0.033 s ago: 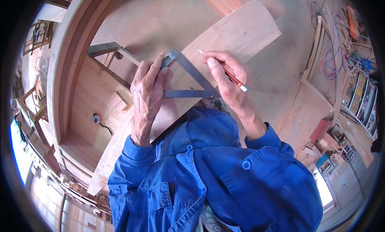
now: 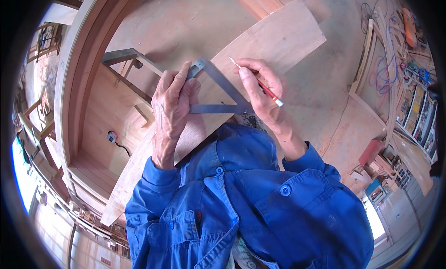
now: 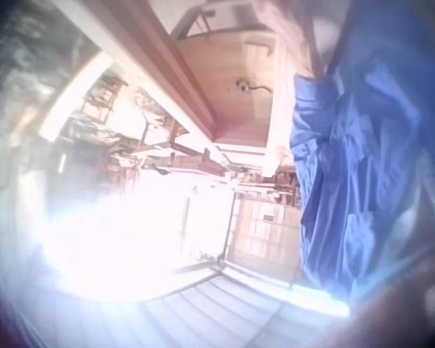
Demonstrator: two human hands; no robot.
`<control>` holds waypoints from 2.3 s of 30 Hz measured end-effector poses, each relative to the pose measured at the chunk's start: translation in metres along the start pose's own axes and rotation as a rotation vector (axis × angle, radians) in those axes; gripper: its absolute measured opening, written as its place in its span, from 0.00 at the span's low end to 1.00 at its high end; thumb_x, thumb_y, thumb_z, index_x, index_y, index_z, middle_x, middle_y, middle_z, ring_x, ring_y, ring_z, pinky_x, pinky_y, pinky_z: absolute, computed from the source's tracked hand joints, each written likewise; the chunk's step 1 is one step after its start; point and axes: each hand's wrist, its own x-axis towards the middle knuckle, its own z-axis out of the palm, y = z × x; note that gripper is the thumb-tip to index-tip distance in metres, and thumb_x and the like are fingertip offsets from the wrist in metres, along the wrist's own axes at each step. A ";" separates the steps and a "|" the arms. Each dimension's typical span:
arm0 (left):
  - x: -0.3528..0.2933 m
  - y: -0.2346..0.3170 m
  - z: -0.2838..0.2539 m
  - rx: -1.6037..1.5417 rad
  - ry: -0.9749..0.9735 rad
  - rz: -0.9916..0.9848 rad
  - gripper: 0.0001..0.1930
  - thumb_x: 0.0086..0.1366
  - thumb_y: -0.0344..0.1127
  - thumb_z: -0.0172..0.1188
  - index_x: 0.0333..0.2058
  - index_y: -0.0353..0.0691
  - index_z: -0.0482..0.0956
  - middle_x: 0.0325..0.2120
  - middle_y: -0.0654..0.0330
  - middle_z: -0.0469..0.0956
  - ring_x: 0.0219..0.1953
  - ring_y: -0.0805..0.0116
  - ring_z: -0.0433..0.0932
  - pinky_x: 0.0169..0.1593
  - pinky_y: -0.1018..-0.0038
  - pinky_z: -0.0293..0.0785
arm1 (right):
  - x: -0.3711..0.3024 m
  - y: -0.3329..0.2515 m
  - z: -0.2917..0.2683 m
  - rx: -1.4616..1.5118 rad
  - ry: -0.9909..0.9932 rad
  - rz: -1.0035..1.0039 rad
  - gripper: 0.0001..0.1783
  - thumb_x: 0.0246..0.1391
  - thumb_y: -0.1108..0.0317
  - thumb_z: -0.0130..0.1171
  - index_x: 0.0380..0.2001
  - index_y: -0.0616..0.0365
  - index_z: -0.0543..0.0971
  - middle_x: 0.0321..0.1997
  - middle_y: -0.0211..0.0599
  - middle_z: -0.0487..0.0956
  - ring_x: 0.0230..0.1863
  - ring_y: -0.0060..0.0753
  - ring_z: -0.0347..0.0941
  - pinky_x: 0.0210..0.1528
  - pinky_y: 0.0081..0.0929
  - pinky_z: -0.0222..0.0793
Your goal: The person measures a curved wooden piece using a tape measure and marks it with a pencil. They then use a try square to draw perpendicular lines at the marked points on the wood.
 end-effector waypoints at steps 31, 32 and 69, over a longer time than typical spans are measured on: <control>0.004 -0.001 0.009 0.042 0.085 0.071 0.22 0.59 0.30 0.71 0.53 0.40 0.83 0.34 0.57 0.78 0.37 0.56 0.79 0.40 0.64 0.79 | 0.016 0.005 0.016 -0.274 -0.073 -0.267 0.08 0.59 0.77 0.67 0.42 0.63 0.88 0.40 0.40 0.86 0.37 0.34 0.83 0.37 0.28 0.79; 0.004 -0.001 0.009 0.037 0.088 0.075 0.22 0.59 0.30 0.71 0.53 0.40 0.83 0.34 0.57 0.78 0.37 0.56 0.79 0.40 0.64 0.79 | 0.016 0.003 0.018 -0.272 -0.067 -0.257 0.09 0.59 0.77 0.67 0.42 0.62 0.88 0.40 0.40 0.86 0.37 0.34 0.83 0.37 0.29 0.79; 0.002 0.001 0.006 0.010 0.086 0.066 0.19 0.61 0.29 0.69 0.52 0.39 0.84 0.34 0.55 0.78 0.38 0.53 0.79 0.43 0.61 0.79 | -0.012 -0.015 -0.013 -0.459 -0.142 -0.308 0.10 0.56 0.80 0.66 0.41 0.65 0.86 0.38 0.41 0.84 0.37 0.39 0.79 0.38 0.32 0.77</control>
